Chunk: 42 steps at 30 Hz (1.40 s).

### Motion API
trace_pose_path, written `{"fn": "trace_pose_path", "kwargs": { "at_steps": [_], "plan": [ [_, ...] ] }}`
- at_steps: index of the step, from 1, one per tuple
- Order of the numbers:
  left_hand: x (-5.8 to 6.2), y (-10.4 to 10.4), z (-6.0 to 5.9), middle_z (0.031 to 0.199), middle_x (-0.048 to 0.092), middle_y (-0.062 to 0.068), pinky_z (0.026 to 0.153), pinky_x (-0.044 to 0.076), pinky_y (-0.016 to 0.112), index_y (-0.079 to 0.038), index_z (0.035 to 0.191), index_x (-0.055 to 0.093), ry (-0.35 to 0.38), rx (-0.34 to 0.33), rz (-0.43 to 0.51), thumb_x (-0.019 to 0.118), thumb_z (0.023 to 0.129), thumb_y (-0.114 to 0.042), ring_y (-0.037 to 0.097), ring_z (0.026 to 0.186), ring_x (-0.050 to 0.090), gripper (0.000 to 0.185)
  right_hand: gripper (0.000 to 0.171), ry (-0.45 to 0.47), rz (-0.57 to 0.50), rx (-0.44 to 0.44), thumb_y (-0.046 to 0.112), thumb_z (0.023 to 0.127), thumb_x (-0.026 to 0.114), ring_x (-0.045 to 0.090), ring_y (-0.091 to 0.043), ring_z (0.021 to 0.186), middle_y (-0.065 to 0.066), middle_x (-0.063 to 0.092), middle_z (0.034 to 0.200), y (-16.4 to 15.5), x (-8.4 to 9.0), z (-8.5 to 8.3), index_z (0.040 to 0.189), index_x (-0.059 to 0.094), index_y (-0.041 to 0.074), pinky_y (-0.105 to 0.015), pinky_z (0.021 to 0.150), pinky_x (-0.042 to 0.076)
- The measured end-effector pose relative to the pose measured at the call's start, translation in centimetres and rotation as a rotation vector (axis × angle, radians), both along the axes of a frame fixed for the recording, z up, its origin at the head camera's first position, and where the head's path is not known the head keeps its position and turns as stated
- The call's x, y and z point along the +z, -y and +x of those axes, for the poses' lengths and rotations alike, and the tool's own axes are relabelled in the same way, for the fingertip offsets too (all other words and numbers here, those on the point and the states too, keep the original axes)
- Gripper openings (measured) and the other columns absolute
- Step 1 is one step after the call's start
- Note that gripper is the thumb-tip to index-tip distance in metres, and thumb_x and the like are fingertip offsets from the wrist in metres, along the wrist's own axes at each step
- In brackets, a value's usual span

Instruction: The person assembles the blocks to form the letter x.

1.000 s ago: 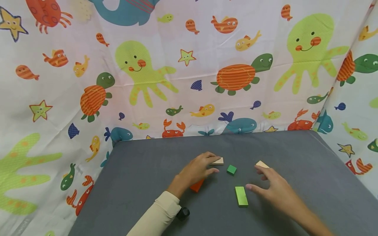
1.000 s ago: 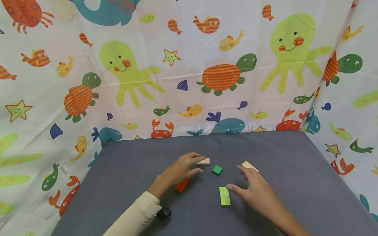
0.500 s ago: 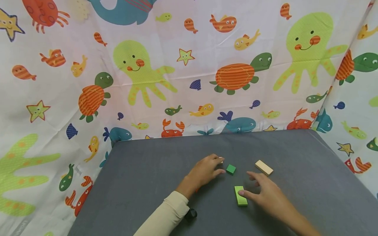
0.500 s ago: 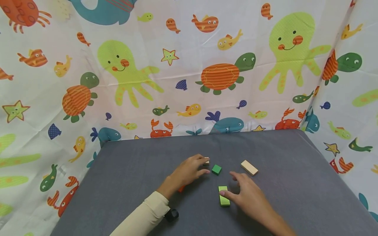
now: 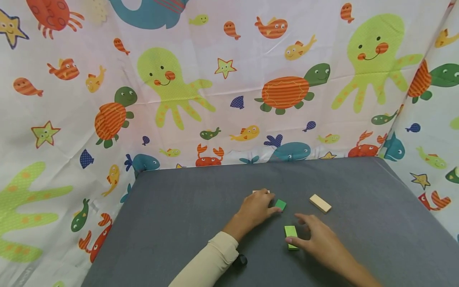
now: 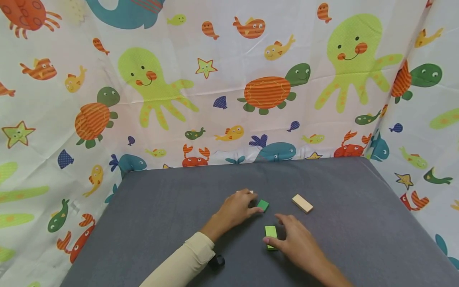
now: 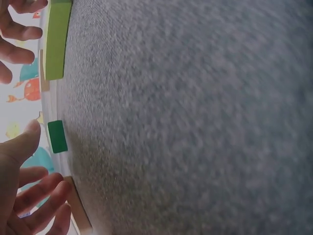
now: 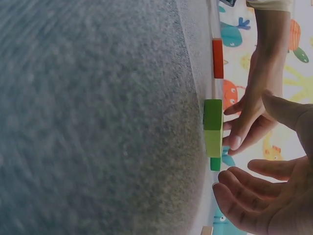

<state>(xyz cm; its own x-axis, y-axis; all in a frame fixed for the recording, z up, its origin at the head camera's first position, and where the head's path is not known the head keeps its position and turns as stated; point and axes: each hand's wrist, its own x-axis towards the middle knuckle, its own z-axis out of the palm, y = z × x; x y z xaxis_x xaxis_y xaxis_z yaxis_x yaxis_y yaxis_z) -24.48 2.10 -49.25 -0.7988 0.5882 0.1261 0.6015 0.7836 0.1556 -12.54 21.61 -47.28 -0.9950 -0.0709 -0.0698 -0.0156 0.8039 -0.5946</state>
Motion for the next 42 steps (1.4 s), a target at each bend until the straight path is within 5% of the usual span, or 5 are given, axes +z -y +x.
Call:
{"fn": "trace_pose_path", "kwargs": {
  "at_steps": [10,16,32,42],
  "plan": [
    [-0.1,-1.3,0.3,0.104,0.072,-0.003,0.066,0.055,0.033,-0.021,0.115,0.081,-0.017,0.088,-0.039,0.071,0.093,-0.065,0.012,0.08,0.067,0.049,0.084,-0.004,-0.018,0.025,0.051,0.081,0.09,0.061,-0.015,0.094,-0.003,0.066,0.113,0.3,-0.6,-0.1,0.141,0.061,0.001,-0.041,0.078,0.052],
    [-0.2,-1.8,0.2,0.098,0.07,-0.005,0.062,0.051,0.033,-0.022,0.11,0.082,-0.01,0.132,-0.051,0.07,0.092,-0.069,0.011,0.073,0.062,0.052,0.085,0.033,-0.018,0.024,0.05,0.08,0.091,0.061,-0.015,0.093,-0.003,0.066,0.113,0.5,-0.6,-0.3,0.142,0.06,0.001,-0.041,0.078,0.052],
    [-0.4,-1.9,0.1,0.089,0.066,-0.005,0.057,0.048,0.031,-0.022,0.096,0.08,-0.041,0.116,-0.048,0.077,0.09,-0.063,0.011,0.07,0.062,0.041,0.082,0.047,-0.028,0.036,0.042,0.075,0.096,0.06,-0.014,0.09,-0.006,0.066,0.113,0.8,-1.0,-0.5,0.137,0.064,0.001,-0.039,0.076,0.052],
    [-0.5,-1.8,0.1,0.093,0.067,-0.005,0.055,0.041,0.028,-0.023,0.102,0.08,-0.002,0.101,-0.03,0.078,0.092,-0.058,0.008,0.069,0.056,0.036,0.069,-0.009,-0.034,0.055,0.015,0.076,0.094,0.062,-0.013,0.09,-0.001,0.064,0.105,0.8,-1.3,-0.3,0.136,0.064,-0.002,-0.037,0.076,0.051]
  ]
}}
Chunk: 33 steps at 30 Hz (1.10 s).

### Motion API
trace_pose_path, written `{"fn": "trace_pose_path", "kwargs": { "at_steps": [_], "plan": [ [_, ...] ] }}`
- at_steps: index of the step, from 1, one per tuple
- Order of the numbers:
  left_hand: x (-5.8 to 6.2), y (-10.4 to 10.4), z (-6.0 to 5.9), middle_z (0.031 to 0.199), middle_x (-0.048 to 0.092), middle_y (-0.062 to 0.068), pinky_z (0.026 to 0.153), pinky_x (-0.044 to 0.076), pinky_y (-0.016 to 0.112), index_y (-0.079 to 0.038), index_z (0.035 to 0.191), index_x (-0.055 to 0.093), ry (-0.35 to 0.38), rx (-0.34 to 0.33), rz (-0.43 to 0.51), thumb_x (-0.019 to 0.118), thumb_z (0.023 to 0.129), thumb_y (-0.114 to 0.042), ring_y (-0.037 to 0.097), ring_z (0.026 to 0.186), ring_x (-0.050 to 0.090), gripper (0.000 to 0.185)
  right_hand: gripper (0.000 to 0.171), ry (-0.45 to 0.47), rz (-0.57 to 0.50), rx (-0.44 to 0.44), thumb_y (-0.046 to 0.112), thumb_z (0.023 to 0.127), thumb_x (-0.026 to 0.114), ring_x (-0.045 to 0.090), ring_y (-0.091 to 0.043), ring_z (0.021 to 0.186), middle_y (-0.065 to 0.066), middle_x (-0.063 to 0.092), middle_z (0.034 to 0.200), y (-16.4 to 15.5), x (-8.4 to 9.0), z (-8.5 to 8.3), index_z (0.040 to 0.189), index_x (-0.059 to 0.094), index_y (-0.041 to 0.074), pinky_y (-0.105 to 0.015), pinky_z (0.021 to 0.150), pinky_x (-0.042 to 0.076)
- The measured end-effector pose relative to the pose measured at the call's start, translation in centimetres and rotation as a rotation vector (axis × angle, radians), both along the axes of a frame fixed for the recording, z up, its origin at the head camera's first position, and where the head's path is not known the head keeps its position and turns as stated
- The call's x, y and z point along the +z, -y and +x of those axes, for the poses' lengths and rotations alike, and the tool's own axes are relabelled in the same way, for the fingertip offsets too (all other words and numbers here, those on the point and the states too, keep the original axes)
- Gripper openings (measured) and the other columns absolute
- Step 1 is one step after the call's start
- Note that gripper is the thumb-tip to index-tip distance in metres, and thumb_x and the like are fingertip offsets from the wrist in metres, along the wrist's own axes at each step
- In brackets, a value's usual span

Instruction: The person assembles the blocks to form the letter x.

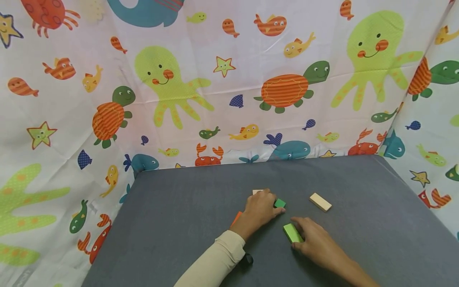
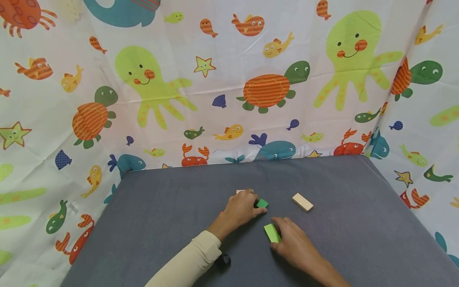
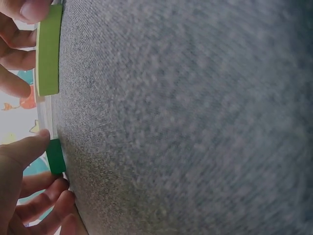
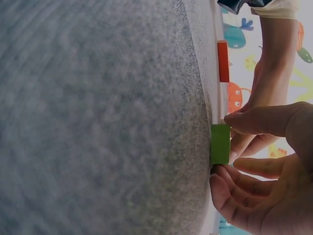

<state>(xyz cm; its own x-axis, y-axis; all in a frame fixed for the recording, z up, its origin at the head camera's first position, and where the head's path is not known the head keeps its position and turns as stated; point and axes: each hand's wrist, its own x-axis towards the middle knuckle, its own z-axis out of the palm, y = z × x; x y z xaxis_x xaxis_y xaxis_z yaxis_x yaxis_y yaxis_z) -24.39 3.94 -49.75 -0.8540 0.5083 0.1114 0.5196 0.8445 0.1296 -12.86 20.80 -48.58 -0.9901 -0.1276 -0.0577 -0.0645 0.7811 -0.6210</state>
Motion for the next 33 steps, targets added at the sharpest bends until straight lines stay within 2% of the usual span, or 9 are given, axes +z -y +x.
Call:
{"fn": "trace_pose_path", "kwargs": {
  "at_steps": [3,7,12,15,21,27,33],
  "plan": [
    [0.0,0.1,0.0,0.095,0.067,-0.005,0.056,0.041,0.028,-0.023,0.104,0.08,0.018,0.0,0.008,0.078,0.092,-0.056,0.007,0.069,0.054,0.035,0.067,-0.023,0.034,0.01,0.015,0.076,0.093,0.06,-0.014,0.091,-0.002,0.065,0.105,0.1,0.0,0.0,0.134,0.065,-0.002,-0.038,0.076,0.05],
    [0.0,0.2,0.0,0.097,0.067,-0.005,0.058,0.042,0.028,-0.023,0.108,0.081,0.047,-0.003,0.014,0.078,0.094,-0.054,0.006,0.07,0.053,0.034,0.068,-0.036,0.059,0.019,0.024,0.076,0.095,0.057,-0.015,0.092,-0.004,0.066,0.11,0.0,-0.1,0.0,0.133,0.066,-0.001,-0.039,0.078,0.048],
    [0.1,0.3,0.0,0.098,0.07,-0.006,0.059,0.044,0.027,-0.024,0.113,0.081,0.05,-0.014,0.025,0.079,0.094,-0.05,0.005,0.073,0.056,0.033,0.057,-0.045,0.068,0.023,0.018,0.076,0.094,0.053,-0.014,0.085,-0.001,0.061,0.098,-0.3,-0.2,0.1,0.125,0.071,0.002,-0.034,0.072,0.045],
    [0.1,0.4,0.0,0.1,0.071,-0.007,0.06,0.047,0.027,-0.025,0.117,0.081,0.039,-0.024,0.021,0.08,0.094,-0.049,0.004,0.076,0.058,0.034,0.046,-0.056,0.07,0.018,0.012,0.075,0.093,0.051,-0.013,0.081,0.001,0.058,0.092,-0.4,-0.3,0.1,0.116,0.074,0.002,-0.032,0.069,0.043],
    [0.2,0.6,0.1,0.102,0.069,-0.007,0.064,0.053,0.032,-0.028,0.12,0.082,-0.009,-0.073,-0.018,0.078,0.096,-0.048,0.009,0.084,0.064,0.032,0.036,-0.11,0.103,0.045,0.006,0.074,0.09,0.055,-0.013,0.085,0.002,0.064,0.095,-0.7,-0.2,0.1,0.107,0.077,0.005,-0.035,0.072,0.047],
    [0.2,1.1,0.0,0.104,0.069,-0.007,0.064,0.054,0.034,-0.031,0.121,0.081,-0.048,-0.14,-0.058,0.075,0.098,-0.044,0.011,0.086,0.064,0.027,0.037,-0.125,0.131,0.056,0.004,0.075,0.089,0.058,-0.014,0.089,0.001,0.066,0.099,-1.2,0.0,0.3,0.109,0.077,0.006,-0.039,0.076,0.05],
    [0.4,1.8,0.1,0.105,0.068,-0.008,0.063,0.05,0.03,-0.033,0.127,0.078,-0.087,-0.197,-0.099,0.07,0.101,-0.046,0.01,0.086,0.062,0.03,0.039,-0.094,0.177,0.022,0.006,0.077,0.089,0.06,-0.015,0.092,0.002,0.068,0.104,-1.4,0.4,0.4,0.114,0.077,0.01,-0.042,0.076,0.051]
  ]
}}
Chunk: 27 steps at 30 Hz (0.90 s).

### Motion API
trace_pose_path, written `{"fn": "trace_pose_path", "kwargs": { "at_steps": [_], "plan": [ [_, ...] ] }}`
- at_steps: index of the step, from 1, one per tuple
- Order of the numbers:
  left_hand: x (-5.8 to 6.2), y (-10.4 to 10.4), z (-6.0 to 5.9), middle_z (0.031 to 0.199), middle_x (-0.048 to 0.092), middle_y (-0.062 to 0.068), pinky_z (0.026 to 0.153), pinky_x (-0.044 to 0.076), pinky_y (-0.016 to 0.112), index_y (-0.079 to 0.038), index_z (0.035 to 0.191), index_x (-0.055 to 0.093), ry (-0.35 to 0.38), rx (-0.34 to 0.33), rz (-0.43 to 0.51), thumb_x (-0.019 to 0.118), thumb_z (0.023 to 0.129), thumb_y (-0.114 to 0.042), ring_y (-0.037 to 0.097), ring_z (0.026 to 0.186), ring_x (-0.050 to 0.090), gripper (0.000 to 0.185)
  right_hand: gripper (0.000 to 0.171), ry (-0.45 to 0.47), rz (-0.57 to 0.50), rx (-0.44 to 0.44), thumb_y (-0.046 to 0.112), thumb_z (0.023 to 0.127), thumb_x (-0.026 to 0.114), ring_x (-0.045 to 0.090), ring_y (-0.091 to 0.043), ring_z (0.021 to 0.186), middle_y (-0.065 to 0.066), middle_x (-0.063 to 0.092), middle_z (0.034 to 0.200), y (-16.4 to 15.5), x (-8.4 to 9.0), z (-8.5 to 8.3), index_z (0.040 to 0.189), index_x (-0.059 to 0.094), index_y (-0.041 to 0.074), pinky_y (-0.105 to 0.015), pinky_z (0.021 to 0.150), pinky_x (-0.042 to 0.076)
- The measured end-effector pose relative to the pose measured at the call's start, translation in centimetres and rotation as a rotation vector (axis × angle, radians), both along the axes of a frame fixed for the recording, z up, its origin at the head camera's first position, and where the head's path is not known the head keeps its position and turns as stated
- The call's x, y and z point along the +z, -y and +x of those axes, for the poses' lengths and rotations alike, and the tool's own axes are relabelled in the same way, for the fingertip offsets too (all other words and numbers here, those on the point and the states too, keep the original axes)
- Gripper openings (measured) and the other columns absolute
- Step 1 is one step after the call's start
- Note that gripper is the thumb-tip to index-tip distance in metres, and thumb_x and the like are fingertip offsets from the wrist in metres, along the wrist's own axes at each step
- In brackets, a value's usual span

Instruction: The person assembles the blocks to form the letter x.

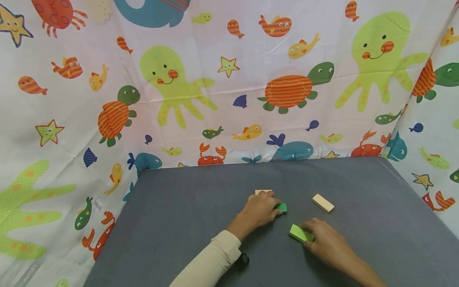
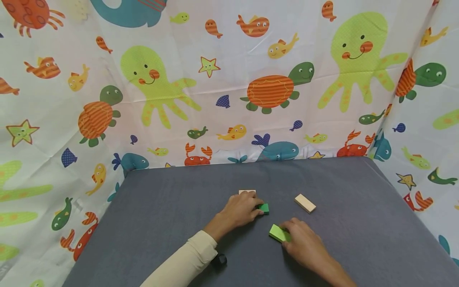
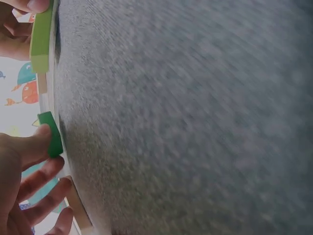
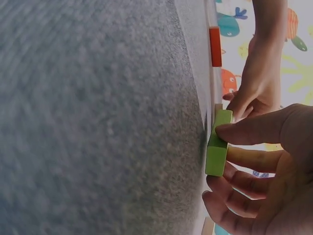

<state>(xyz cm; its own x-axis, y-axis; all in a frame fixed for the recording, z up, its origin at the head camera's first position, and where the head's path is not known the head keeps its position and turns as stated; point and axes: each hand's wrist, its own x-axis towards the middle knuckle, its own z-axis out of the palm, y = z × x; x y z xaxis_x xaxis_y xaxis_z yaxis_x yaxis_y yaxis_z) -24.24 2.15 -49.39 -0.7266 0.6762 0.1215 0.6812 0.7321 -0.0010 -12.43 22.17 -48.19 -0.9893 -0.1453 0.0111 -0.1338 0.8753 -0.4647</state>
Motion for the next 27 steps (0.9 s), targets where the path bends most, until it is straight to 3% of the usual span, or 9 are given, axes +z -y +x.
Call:
{"fn": "trace_pose_path", "kwargs": {
  "at_steps": [16,21,27],
  "plan": [
    [0.9,2.8,1.2,0.118,0.071,-0.009,0.079,0.051,0.027,-0.032,0.132,0.077,0.025,-0.176,0.01,0.072,0.101,-0.042,0.012,0.104,0.064,0.033,0.04,0.034,0.013,-0.013,0.005,0.079,0.088,0.061,-0.017,0.096,-0.001,0.071,0.112,-1.0,1.0,-0.6,0.117,0.078,0.013,-0.048,0.077,0.053],
    [0.9,3.2,1.5,0.12,0.071,-0.01,0.086,0.053,0.03,-0.032,0.133,0.076,0.037,-0.214,0.002,0.07,0.102,-0.043,0.011,0.111,0.063,0.034,0.04,0.015,0.014,-0.011,0.005,0.078,0.089,0.063,-0.019,0.1,-0.001,0.071,0.113,-1.1,1.0,-0.4,0.116,0.079,0.014,-0.05,0.078,0.054],
    [1.2,3.1,1.7,0.124,0.072,-0.011,0.086,0.053,0.028,-0.034,0.135,0.074,0.024,-0.251,-0.016,0.068,0.102,-0.045,0.012,0.109,0.063,0.035,0.04,0.018,0.008,-0.012,0.006,0.079,0.089,0.065,-0.022,0.103,-0.002,0.072,0.115,-1.2,1.1,-0.3,0.116,0.078,0.014,-0.053,0.08,0.054]
  ]
}}
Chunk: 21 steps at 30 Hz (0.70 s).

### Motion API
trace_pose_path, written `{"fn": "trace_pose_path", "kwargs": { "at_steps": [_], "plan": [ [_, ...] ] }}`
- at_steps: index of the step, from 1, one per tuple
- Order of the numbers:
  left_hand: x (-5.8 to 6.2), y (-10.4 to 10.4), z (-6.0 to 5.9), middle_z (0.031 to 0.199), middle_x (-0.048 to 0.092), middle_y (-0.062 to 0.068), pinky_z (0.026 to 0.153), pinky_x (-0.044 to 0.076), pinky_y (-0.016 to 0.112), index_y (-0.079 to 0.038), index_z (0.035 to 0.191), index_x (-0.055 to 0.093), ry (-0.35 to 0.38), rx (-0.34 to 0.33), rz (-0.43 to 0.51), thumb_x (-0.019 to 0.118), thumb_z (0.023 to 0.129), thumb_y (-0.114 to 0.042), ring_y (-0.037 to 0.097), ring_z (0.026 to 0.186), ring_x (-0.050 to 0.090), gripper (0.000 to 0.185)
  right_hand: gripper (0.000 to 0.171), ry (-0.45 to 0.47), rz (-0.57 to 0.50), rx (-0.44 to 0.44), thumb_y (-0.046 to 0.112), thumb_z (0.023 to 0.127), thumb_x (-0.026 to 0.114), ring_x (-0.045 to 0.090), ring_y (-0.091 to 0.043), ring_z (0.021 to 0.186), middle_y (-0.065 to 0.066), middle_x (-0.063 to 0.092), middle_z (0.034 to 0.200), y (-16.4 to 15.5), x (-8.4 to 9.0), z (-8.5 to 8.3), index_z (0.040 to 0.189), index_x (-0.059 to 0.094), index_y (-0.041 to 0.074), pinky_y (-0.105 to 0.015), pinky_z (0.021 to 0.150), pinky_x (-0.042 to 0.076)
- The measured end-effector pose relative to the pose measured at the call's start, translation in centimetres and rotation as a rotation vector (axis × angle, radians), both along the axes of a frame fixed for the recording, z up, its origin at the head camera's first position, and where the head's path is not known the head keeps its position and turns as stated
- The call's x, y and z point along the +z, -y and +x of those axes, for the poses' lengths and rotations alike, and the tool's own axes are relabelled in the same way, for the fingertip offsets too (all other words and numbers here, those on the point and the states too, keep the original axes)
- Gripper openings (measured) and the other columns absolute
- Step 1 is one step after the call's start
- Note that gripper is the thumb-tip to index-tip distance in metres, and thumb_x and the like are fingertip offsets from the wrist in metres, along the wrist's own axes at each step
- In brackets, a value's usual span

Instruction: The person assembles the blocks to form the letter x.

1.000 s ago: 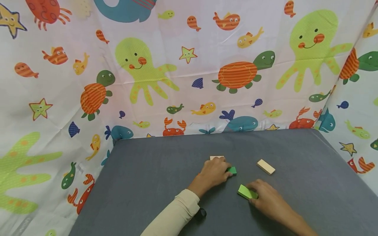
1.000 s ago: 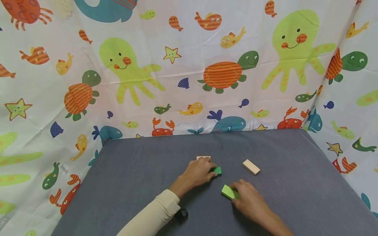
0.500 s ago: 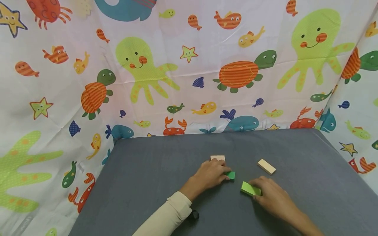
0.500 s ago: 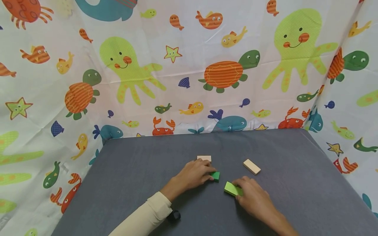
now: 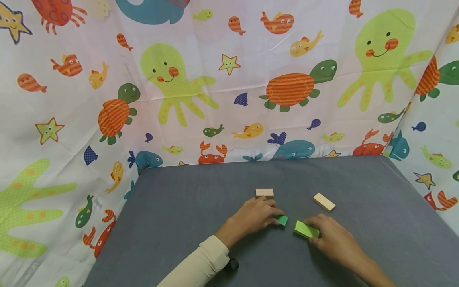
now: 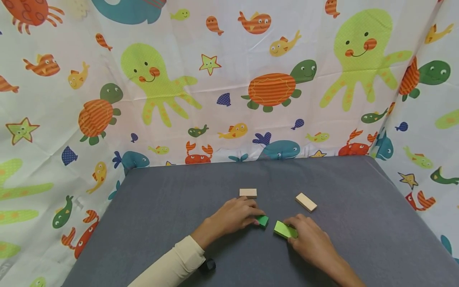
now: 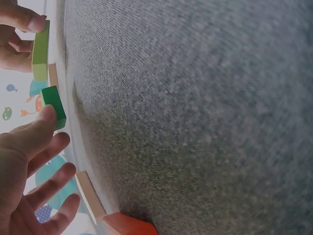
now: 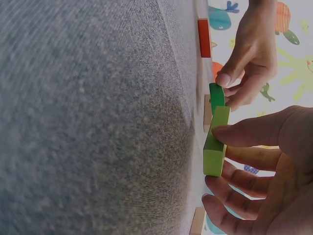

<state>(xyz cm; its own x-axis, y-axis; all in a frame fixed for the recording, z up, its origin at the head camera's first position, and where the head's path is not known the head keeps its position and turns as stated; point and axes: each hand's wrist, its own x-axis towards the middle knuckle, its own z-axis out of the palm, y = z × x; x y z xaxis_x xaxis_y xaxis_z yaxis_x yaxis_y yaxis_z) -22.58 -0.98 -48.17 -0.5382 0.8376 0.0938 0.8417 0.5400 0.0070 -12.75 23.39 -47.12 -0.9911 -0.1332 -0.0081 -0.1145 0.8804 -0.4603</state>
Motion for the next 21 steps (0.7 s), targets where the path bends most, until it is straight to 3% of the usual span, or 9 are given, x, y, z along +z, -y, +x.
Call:
{"fn": "trace_pose_path", "kwargs": {
  "at_steps": [12,21],
  "plan": [
    [0.2,-0.6,0.1,0.123,0.073,-0.015,0.075,0.045,0.022,-0.035,0.135,0.074,0.024,-0.048,-0.005,0.07,0.101,-0.042,0.009,0.101,0.061,0.035,0.039,-0.015,-0.005,0.016,0.009,0.075,0.089,0.061,-0.015,0.092,0.003,0.07,0.106,-0.1,-0.6,0.4,0.113,0.078,0.015,-0.044,0.075,0.051],
    [0.0,-0.9,0.3,0.123,0.073,-0.016,0.077,0.046,0.024,-0.035,0.134,0.075,0.058,-0.046,-0.014,0.071,0.1,-0.041,0.007,0.101,0.06,0.034,0.038,-0.033,-0.026,0.023,0.008,0.074,0.09,0.059,-0.013,0.088,0.005,0.069,0.102,0.0,-1.1,0.7,0.109,0.079,0.016,-0.041,0.074,0.049]
  ]
}}
